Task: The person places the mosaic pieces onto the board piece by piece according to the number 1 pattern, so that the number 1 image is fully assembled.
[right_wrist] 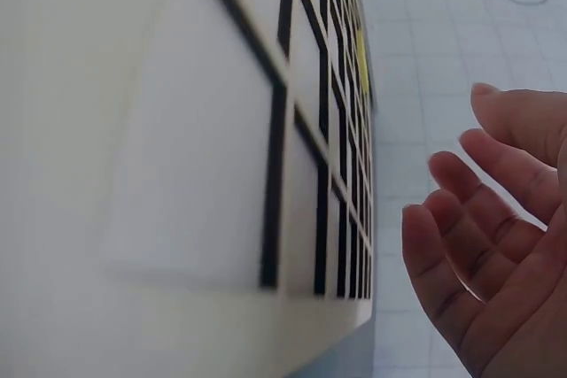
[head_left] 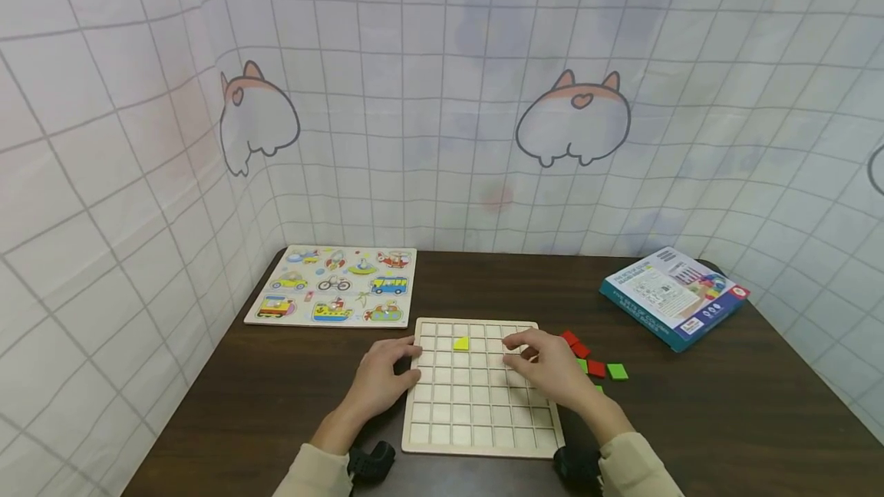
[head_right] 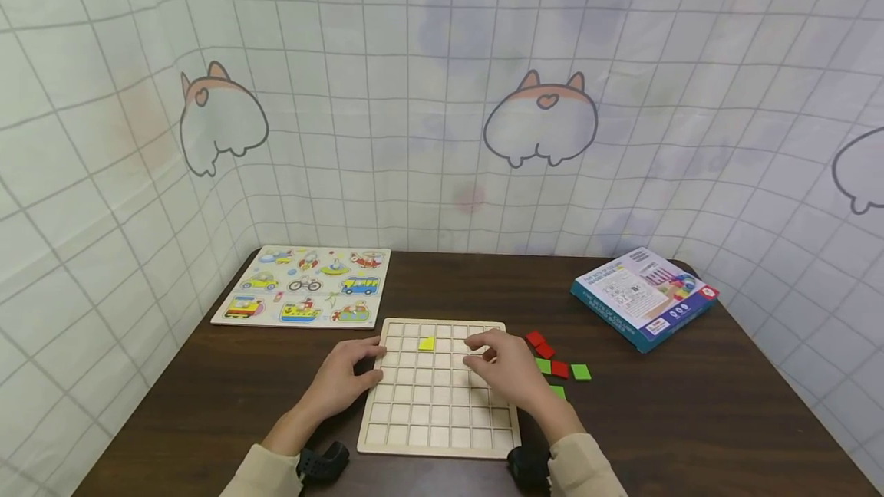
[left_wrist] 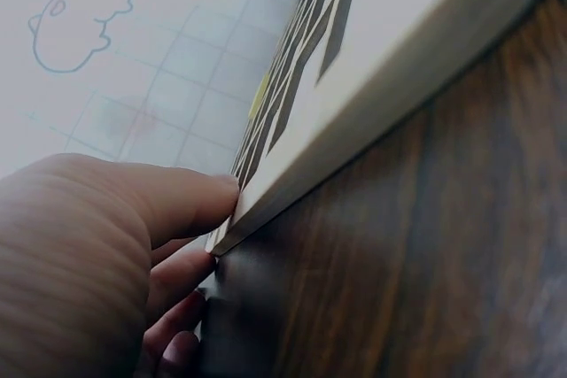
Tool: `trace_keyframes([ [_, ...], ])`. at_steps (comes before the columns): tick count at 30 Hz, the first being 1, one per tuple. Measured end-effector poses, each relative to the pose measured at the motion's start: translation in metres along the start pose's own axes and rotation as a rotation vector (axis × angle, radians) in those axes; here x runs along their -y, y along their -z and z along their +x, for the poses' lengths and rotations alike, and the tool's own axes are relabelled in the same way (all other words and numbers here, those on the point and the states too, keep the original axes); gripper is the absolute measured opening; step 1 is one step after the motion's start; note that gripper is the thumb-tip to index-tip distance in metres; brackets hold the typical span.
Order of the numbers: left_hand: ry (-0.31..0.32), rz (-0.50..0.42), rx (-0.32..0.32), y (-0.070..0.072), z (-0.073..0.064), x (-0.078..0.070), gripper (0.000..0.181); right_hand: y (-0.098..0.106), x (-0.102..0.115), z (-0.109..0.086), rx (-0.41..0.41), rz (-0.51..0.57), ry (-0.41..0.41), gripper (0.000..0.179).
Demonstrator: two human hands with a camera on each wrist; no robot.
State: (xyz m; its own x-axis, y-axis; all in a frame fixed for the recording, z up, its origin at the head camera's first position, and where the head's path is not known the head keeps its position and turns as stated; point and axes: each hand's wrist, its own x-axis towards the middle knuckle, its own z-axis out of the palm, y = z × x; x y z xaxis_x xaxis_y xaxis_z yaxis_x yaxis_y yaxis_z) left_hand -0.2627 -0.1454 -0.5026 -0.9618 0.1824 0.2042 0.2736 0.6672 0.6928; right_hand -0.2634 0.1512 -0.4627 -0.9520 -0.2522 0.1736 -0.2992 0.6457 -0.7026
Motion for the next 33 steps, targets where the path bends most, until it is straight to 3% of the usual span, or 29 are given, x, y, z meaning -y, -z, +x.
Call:
trace_keyframes([
  [7,0.007,-0.008,-0.016,-0.004,0.000,0.002,0.027,0.006,-0.015,-0.009,-0.087,0.046,0.002,0.025],
  [15,-0.021,-0.018,-0.066,-0.003,0.000,0.001,0.021,0.016,-0.032,-0.015,-0.210,-0.007,0.020,0.022],
  [24,0.006,-0.003,-0.047,-0.003,0.003,-0.001,0.028,0.041,-0.050,-0.023,-0.280,0.004,-0.078,0.023],
  [28,0.025,-0.006,-0.040,-0.003,0.003,0.000,0.039,0.052,-0.060,-0.027,-0.329,-0.063,-0.113,0.023],
  [33,0.014,0.012,-0.040,-0.003,0.003,0.001,0.039,0.064,-0.072,-0.031,-0.370,-0.120,-0.141,0.025],
])
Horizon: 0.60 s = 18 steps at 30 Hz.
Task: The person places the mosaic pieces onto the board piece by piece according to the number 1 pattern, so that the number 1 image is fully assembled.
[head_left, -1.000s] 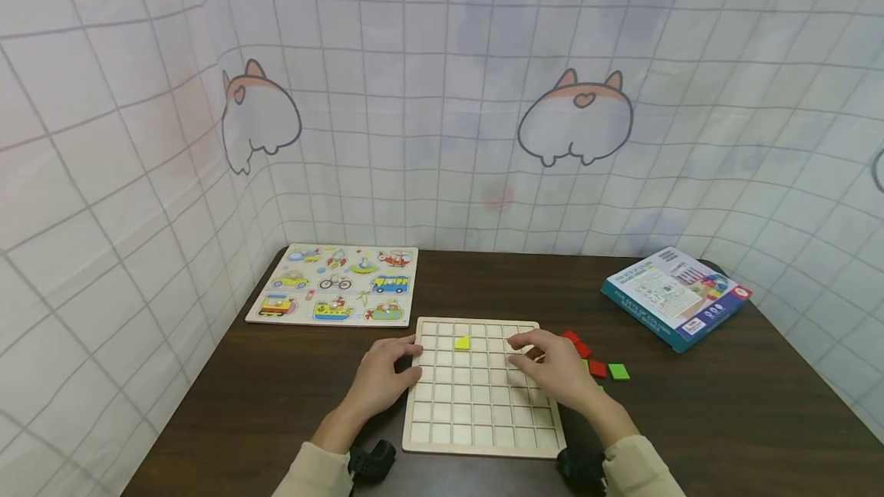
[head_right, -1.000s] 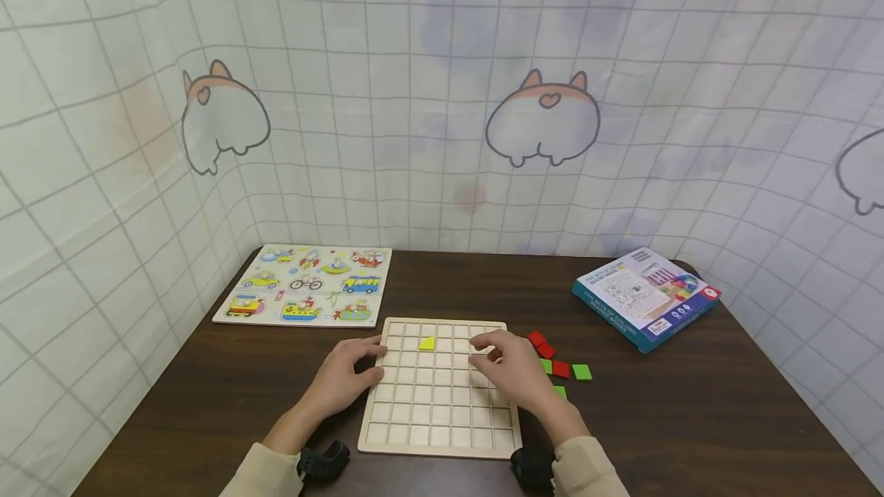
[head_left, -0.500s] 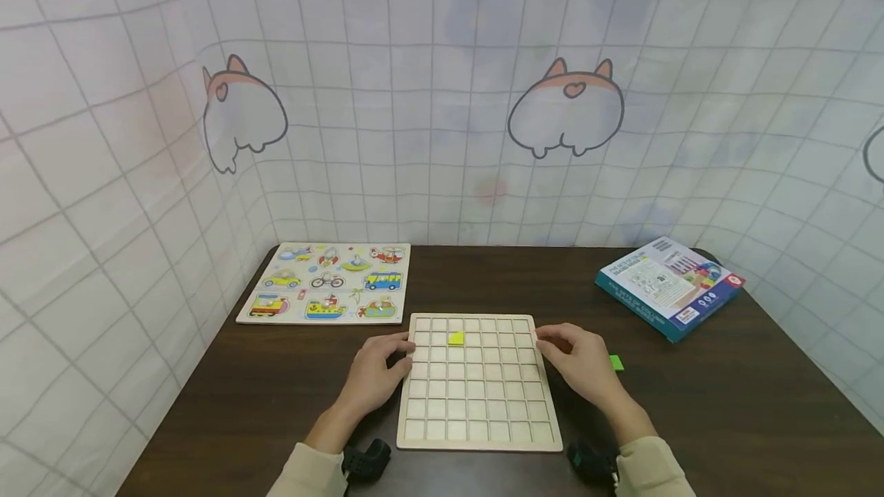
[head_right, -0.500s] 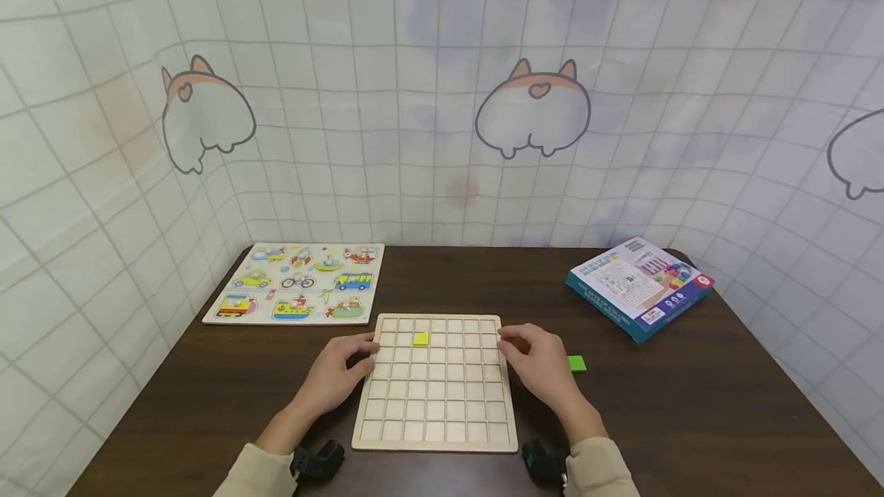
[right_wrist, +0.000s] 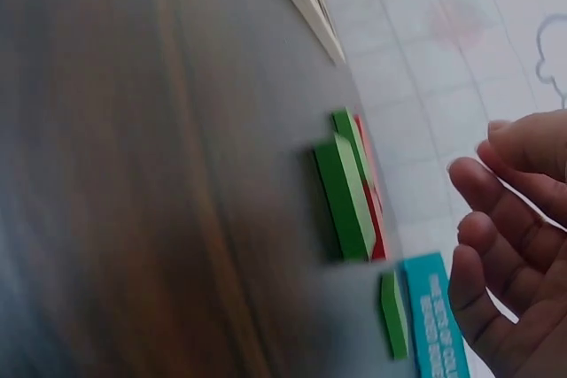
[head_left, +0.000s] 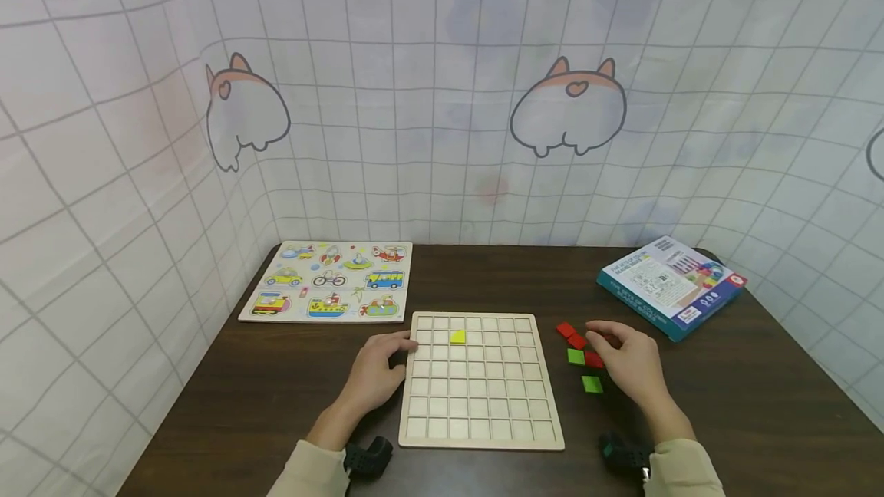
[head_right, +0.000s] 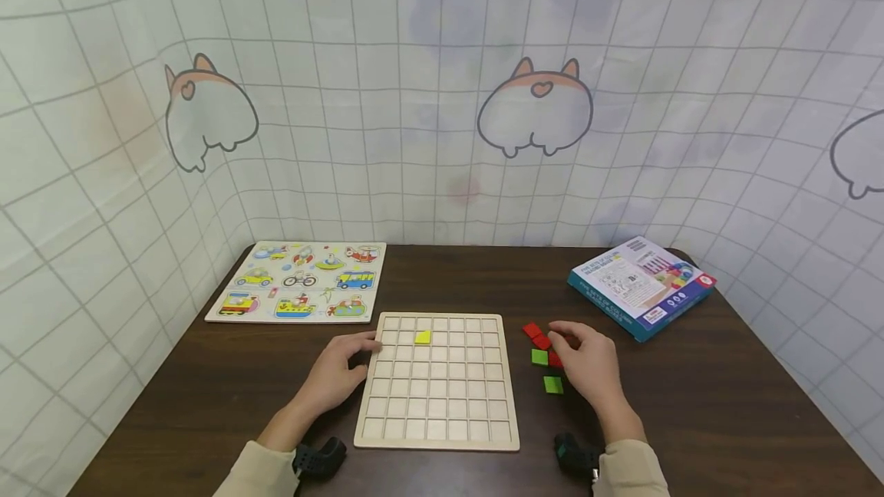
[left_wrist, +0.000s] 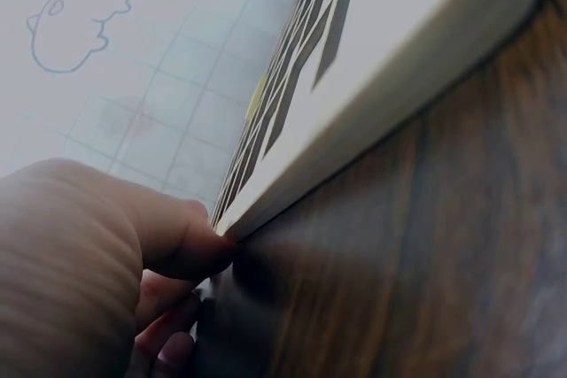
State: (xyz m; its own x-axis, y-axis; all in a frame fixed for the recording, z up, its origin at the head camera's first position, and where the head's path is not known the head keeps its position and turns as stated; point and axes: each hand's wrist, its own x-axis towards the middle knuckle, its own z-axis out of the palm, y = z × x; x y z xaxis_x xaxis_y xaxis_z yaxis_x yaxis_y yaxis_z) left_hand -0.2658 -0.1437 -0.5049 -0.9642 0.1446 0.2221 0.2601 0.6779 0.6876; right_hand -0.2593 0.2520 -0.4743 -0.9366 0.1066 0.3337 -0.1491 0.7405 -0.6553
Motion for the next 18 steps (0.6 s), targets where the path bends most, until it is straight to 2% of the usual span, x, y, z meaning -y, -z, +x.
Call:
trace_keyframes([
  [8,-0.030,0.004,0.026,0.001,0.000,0.001,0.041,0.017,-0.012,0.001,0.080,0.007,-0.059,0.032],
  [18,-0.050,-0.012,0.075,0.002,-0.002,-0.001,0.046,0.021,-0.023,-0.002,0.174,-0.110,-0.028,0.026],
])
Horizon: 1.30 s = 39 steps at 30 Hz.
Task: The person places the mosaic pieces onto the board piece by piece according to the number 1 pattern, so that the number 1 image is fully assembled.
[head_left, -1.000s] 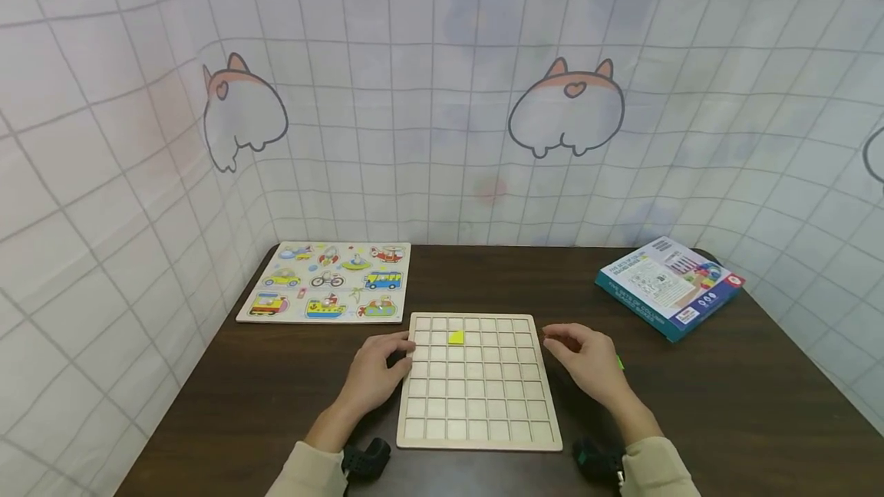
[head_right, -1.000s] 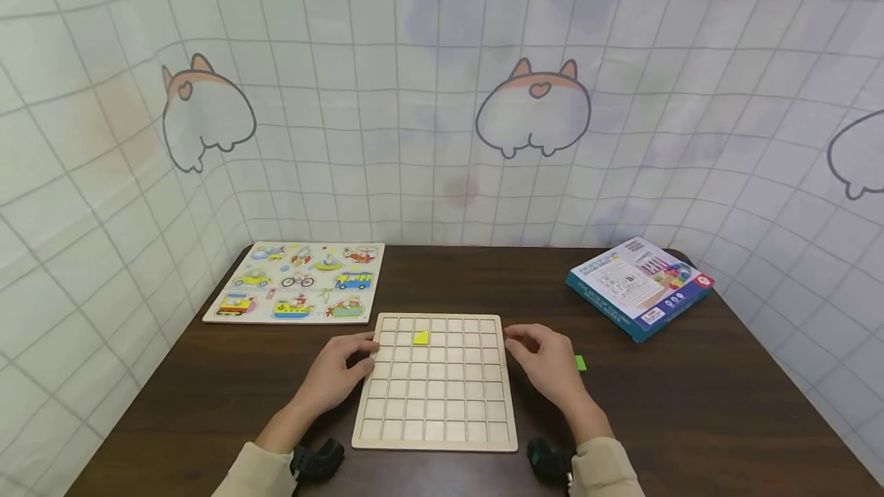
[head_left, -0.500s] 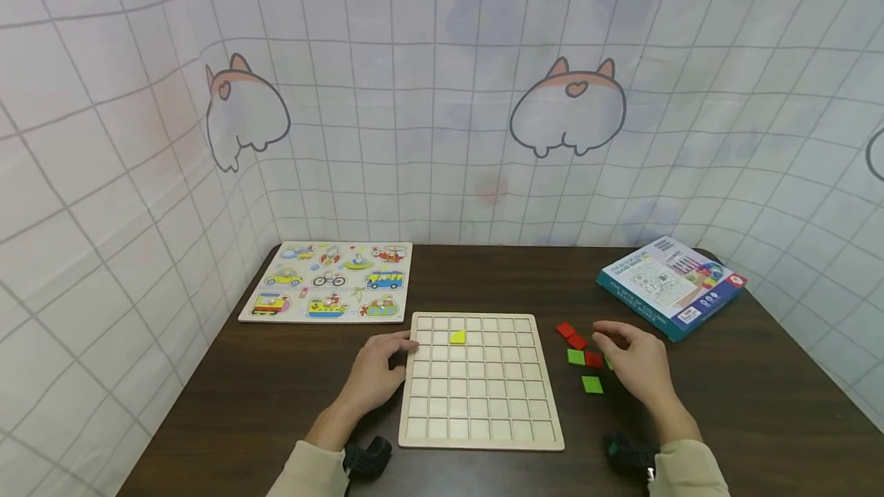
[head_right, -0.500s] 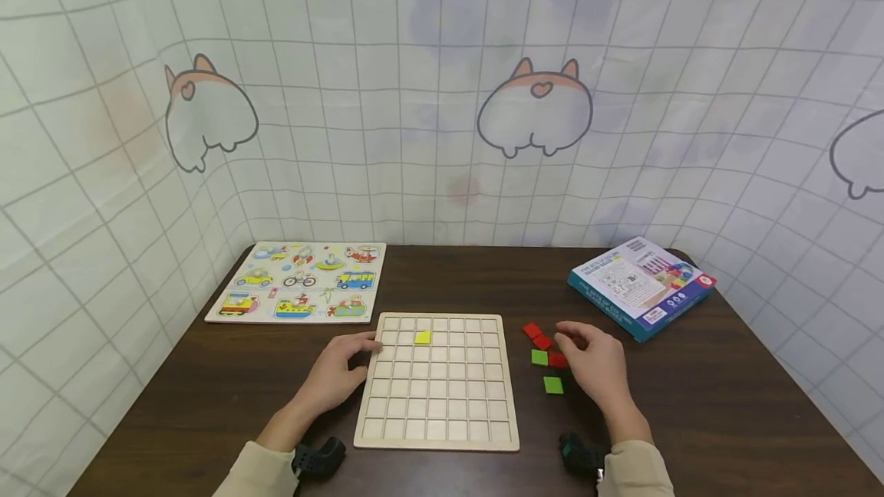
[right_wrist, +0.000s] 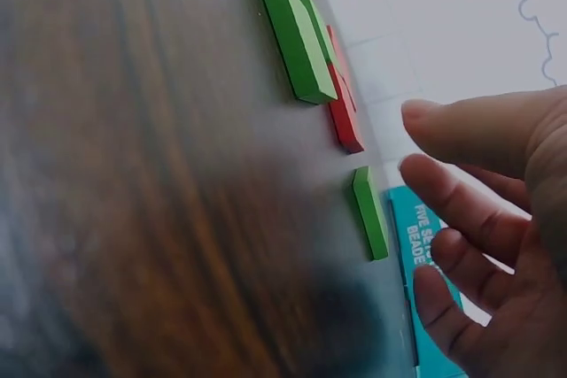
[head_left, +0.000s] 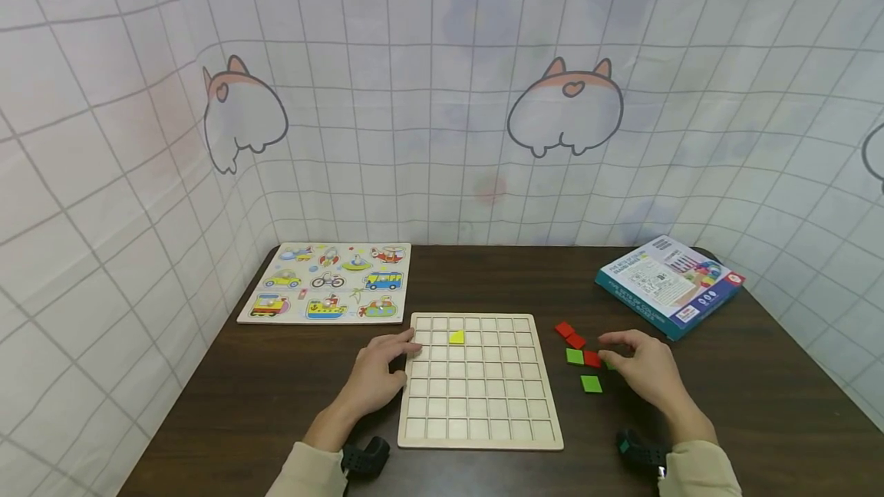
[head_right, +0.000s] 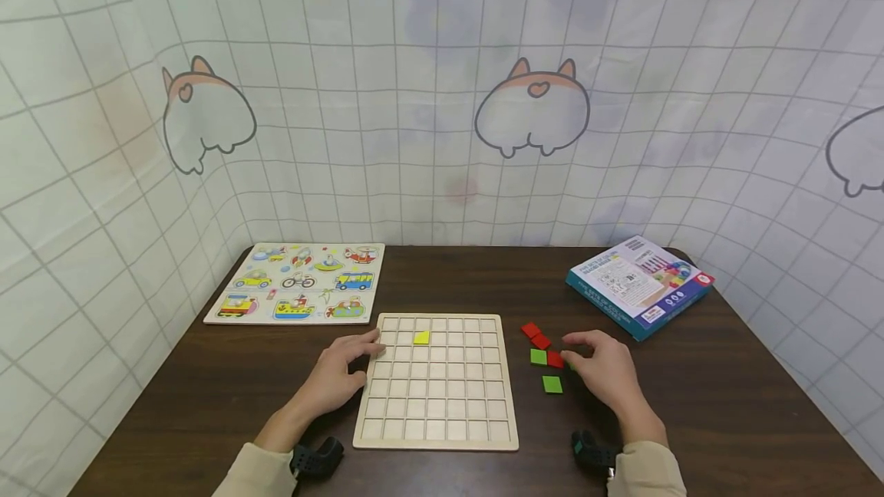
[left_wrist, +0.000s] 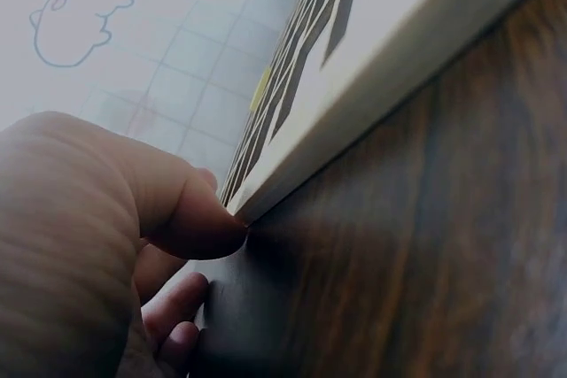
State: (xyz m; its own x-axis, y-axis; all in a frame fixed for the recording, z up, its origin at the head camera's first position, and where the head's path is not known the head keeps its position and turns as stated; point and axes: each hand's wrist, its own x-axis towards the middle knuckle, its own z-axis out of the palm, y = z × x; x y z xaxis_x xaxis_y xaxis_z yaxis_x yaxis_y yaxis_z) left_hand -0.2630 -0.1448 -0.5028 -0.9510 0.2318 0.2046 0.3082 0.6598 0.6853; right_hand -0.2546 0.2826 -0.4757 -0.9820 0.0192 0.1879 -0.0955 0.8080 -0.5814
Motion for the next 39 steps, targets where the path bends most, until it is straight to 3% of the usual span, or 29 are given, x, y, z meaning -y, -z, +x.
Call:
trace_keyframes([
  [6,-0.014,-0.020,0.020,0.0016,-0.0003,0.0002,0.047,0.0002,0.0000,0.0004,0.074,0.006,-0.005,0.029],
  [14,-0.050,-0.012,0.024,0.0019,-0.0004,0.0010,0.044,0.0009,-0.0002,-0.0001,0.108,-0.022,0.021,0.031],
  [21,-0.039,0.010,0.028,0.0027,-0.0018,0.0004,0.041,-0.0026,-0.0016,0.0005,0.113,-0.046,0.041,0.030],
  [30,-0.060,0.066,0.087,0.0035,-0.0021,-0.0009,0.044,-0.0023,-0.0045,0.0022,0.116,-0.072,0.055,0.029],
  [39,-0.056,0.031,0.088,0.0039,-0.0034,-0.0007,0.042,-0.0041,-0.0063,0.0018,0.099,-0.099,0.082,0.027],
])
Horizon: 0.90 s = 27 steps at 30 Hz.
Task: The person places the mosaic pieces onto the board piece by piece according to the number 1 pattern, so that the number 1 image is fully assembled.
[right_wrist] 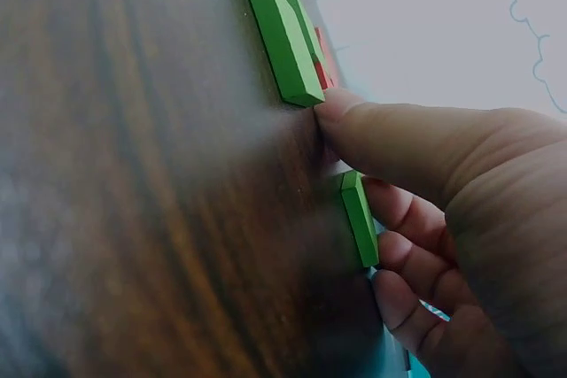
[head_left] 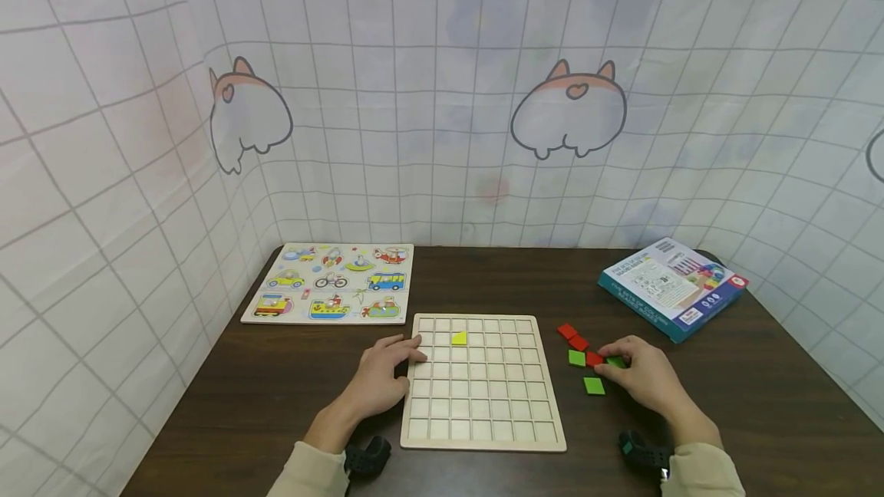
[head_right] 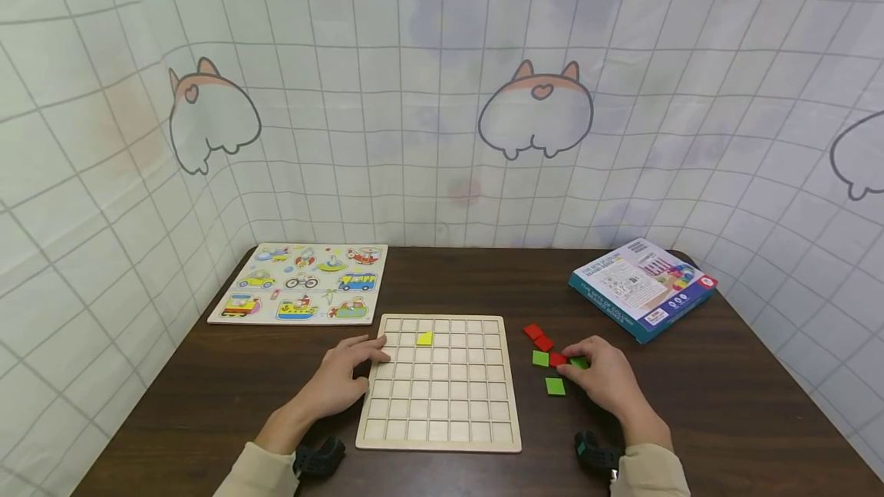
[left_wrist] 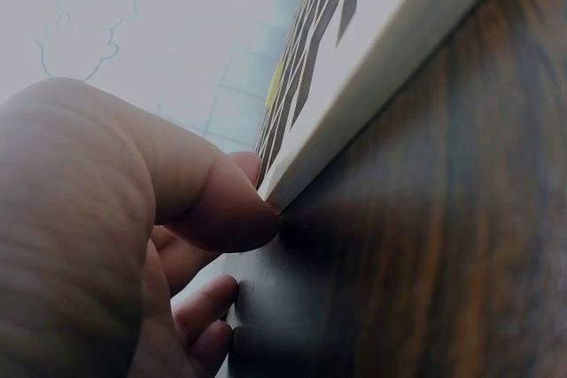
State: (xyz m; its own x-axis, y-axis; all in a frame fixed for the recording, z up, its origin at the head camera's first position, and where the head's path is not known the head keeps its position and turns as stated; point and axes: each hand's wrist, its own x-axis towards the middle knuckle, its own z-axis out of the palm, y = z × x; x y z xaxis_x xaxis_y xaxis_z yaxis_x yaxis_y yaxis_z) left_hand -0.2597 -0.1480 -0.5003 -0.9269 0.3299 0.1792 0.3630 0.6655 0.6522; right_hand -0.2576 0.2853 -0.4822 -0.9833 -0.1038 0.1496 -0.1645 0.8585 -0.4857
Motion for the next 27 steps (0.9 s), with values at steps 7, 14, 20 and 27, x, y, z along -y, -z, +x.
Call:
trace_keyframes([
  [7,-0.017,-0.044,0.003,0.0014,-0.0020,0.0009,0.041,-0.0020,0.0011,-0.0007,-0.034,-0.012,0.046,0.023],
  [14,-0.024,-0.050,0.007,0.0023,-0.0029,0.0001,0.039,-0.0021,0.0008,-0.0011,-0.052,-0.009,0.060,0.022],
  [20,-0.021,-0.072,0.003,0.0016,-0.0023,0.0019,0.039,0.0003,-0.0030,-0.0017,-0.089,0.002,0.046,0.020],
  [27,-0.031,-0.054,-0.010,0.0002,-0.0016,0.0045,0.038,0.0029,-0.0001,-0.0019,-0.133,0.027,0.048,0.023],
])
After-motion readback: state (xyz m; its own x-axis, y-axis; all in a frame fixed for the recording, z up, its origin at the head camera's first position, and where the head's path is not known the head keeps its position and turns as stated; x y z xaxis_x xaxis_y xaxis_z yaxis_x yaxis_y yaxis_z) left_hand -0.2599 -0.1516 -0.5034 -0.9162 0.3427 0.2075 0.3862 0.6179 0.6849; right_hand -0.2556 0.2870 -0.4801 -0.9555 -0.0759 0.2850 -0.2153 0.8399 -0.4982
